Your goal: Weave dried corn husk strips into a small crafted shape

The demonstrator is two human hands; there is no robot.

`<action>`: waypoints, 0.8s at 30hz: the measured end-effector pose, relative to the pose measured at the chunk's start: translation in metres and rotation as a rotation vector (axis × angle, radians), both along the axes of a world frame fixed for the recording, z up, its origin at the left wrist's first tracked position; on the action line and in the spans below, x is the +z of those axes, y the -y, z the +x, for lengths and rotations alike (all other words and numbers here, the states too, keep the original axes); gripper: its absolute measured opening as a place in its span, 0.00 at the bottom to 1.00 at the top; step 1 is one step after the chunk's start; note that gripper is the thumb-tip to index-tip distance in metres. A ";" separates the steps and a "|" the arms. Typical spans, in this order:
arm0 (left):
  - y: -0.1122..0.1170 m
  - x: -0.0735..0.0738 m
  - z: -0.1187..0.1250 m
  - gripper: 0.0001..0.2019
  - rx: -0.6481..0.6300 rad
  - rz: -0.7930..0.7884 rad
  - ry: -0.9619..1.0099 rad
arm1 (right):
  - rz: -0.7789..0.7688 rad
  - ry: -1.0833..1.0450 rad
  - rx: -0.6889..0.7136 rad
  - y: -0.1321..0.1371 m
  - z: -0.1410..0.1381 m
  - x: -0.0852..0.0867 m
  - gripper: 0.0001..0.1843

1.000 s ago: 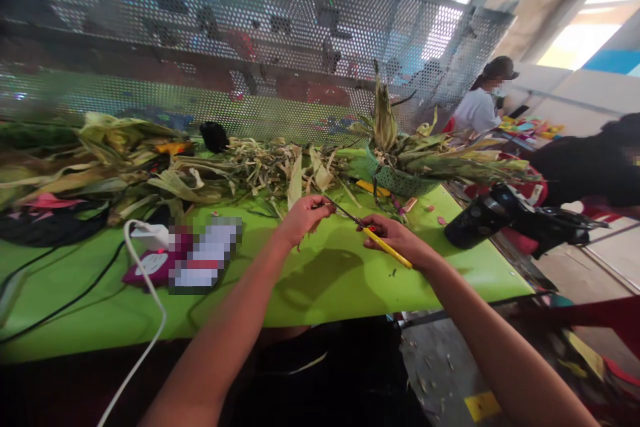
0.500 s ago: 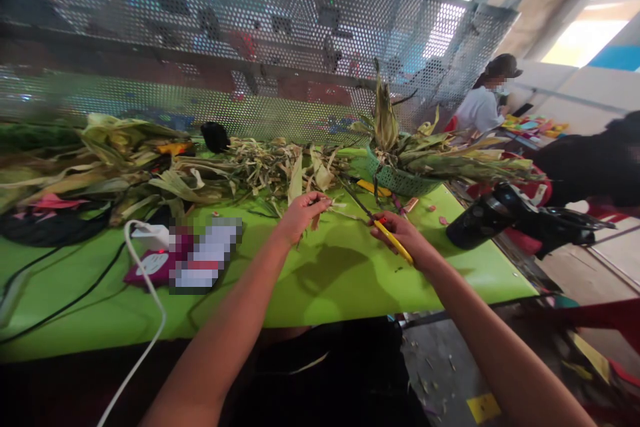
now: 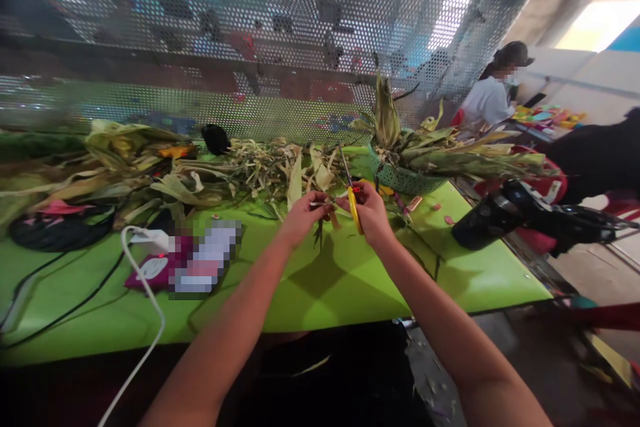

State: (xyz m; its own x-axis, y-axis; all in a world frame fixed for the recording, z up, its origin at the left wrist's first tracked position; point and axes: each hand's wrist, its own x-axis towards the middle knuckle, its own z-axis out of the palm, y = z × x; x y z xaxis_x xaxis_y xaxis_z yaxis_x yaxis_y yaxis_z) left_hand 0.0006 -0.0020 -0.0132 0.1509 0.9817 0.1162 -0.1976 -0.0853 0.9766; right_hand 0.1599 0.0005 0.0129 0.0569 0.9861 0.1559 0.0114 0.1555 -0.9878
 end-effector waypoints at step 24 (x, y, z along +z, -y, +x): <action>-0.001 -0.014 0.009 0.15 -0.053 -0.069 0.033 | -0.098 -0.279 0.195 -0.027 0.011 -0.008 0.27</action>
State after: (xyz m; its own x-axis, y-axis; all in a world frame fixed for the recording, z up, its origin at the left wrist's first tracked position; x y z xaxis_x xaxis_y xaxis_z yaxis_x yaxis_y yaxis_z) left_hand 0.0097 -0.0007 -0.0276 0.2001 0.9783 0.0546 -0.2318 -0.0069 0.9727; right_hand 0.1712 0.0272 0.0051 -0.1074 0.9921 0.0646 -0.2816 0.0319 -0.9590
